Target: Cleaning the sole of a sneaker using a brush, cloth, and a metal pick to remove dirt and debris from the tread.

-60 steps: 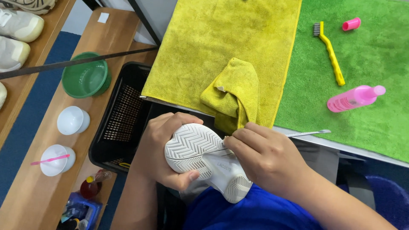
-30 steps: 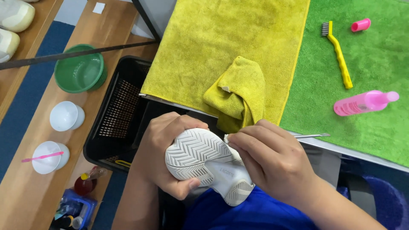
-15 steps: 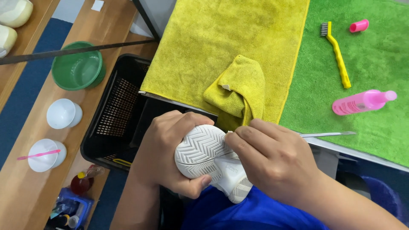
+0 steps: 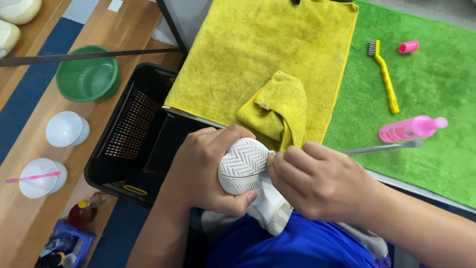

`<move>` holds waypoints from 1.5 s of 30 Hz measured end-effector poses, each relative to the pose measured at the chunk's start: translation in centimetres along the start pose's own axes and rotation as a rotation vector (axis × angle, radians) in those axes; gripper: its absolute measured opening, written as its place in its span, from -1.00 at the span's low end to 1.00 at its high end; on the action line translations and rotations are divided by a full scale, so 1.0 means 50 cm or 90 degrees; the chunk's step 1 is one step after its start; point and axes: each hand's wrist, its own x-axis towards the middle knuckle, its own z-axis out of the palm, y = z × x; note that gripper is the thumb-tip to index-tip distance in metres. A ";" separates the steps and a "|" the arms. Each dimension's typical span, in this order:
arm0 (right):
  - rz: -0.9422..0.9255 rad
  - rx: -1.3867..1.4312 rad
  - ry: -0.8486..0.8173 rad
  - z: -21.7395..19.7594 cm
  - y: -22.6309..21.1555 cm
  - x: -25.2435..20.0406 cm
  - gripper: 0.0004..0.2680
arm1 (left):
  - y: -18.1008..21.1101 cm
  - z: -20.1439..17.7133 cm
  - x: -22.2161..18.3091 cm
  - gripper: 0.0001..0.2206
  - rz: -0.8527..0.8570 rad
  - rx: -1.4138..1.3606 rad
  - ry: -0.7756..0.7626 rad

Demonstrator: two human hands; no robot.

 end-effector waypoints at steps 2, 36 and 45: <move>0.123 0.212 0.036 0.011 -0.011 -0.005 -0.85 | 0.001 -0.001 -0.001 -0.44 -0.006 0.017 0.005; 0.495 0.478 0.099 0.017 -0.057 -0.024 -0.76 | -0.041 -0.007 -0.031 -0.39 0.040 -0.071 0.032; 0.386 0.425 0.130 0.032 -0.069 -0.004 -0.90 | -0.038 -0.004 -0.033 -0.35 0.035 -0.049 0.026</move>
